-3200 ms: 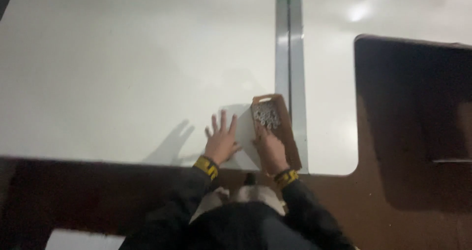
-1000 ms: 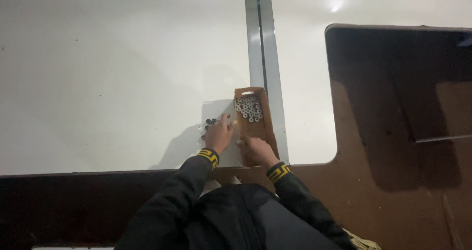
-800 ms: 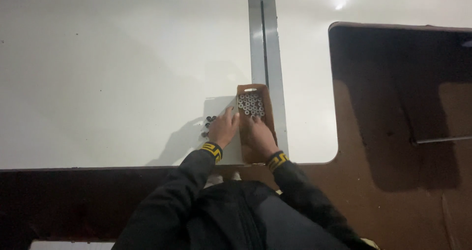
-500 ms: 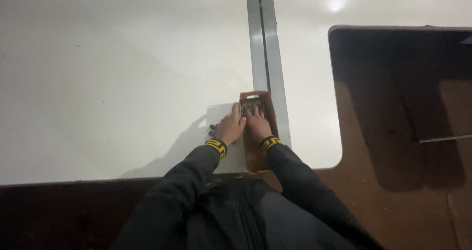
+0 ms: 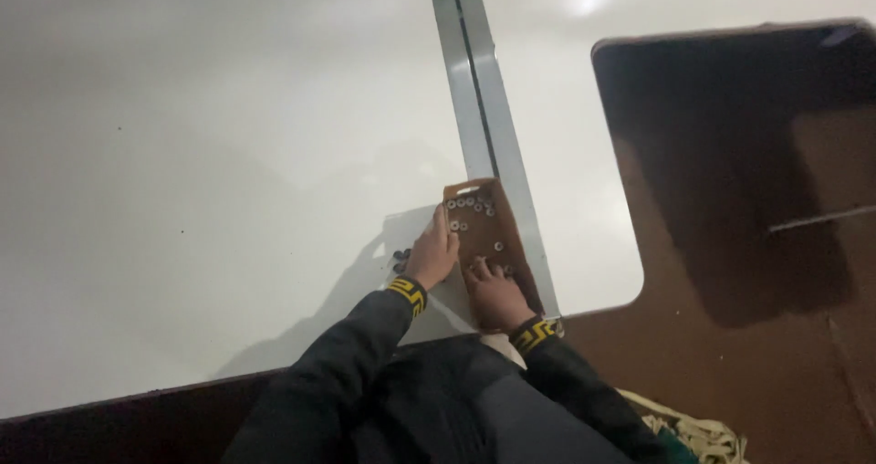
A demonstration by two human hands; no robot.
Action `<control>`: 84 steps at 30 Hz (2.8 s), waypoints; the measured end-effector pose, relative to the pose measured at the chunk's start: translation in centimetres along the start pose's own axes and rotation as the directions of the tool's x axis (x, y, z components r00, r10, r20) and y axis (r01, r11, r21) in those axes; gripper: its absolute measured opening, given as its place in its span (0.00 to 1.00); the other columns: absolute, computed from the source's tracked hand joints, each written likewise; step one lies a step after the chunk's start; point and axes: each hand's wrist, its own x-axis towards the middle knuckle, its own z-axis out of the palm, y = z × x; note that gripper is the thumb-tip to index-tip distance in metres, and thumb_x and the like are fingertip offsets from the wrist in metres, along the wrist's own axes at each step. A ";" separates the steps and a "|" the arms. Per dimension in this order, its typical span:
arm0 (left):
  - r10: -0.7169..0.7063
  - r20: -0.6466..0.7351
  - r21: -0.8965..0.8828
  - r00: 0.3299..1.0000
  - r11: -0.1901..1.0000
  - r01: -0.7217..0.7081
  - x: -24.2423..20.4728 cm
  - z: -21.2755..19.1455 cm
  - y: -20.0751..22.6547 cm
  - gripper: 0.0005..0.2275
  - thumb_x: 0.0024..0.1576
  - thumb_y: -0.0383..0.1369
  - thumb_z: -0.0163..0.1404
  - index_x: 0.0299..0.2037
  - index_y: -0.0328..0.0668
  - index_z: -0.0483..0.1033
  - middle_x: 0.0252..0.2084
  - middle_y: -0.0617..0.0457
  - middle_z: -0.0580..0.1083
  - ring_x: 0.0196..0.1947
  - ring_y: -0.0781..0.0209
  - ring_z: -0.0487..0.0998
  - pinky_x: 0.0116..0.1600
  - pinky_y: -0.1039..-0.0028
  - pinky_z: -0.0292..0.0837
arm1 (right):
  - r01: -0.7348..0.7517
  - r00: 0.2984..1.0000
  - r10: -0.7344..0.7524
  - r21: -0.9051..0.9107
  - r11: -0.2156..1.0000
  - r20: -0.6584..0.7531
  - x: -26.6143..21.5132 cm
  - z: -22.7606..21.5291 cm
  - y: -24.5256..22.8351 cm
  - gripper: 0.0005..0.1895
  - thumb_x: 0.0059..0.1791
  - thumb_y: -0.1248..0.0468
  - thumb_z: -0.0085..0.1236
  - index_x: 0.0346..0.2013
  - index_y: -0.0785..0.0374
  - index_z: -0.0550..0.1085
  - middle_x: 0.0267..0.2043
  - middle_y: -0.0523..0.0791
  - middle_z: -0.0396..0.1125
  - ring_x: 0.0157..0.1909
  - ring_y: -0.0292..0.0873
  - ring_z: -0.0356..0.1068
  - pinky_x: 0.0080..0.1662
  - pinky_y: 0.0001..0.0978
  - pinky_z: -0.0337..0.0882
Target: Picking up small metal rings and inserting them into a cardboard template with pre-punched holes.
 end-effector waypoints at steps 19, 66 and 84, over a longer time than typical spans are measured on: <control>-0.032 -0.060 0.021 0.998 0.999 0.033 0.8 0.9 -0.6 0.28 0.65 0.36 0.33 0.75 0.38 0.42 0.62 0.25 0.68 0.59 0.28 0.73 0.59 0.43 0.72 | -0.050 0.991 0.078 0.235 0.971 -0.110 7.7 -3.3 0.6 0.36 0.53 0.65 0.54 0.74 0.59 0.54 0.77 0.58 0.44 0.76 0.64 0.48 0.63 0.58 0.68; -0.042 -0.058 0.154 0.997 0.987 0.050 1.5 0.6 -1.2 0.27 0.66 0.40 0.35 0.75 0.43 0.48 0.65 0.33 0.69 0.59 0.33 0.75 0.60 0.45 0.72 | -0.033 0.965 0.088 0.217 0.976 -0.248 9.8 -2.7 1.5 0.33 0.54 0.62 0.55 0.73 0.59 0.57 0.66 0.57 0.57 0.67 0.59 0.62 0.56 0.50 0.72; -0.017 -0.029 0.151 0.999 0.988 0.021 0.5 -0.9 0.5 0.27 0.66 0.43 0.37 0.75 0.45 0.46 0.58 0.33 0.74 0.56 0.35 0.77 0.57 0.47 0.76 | -0.045 0.983 0.075 0.176 0.983 -0.168 3.7 0.8 1.3 0.40 0.49 0.65 0.61 0.74 0.59 0.55 0.71 0.61 0.49 0.72 0.68 0.52 0.60 0.57 0.69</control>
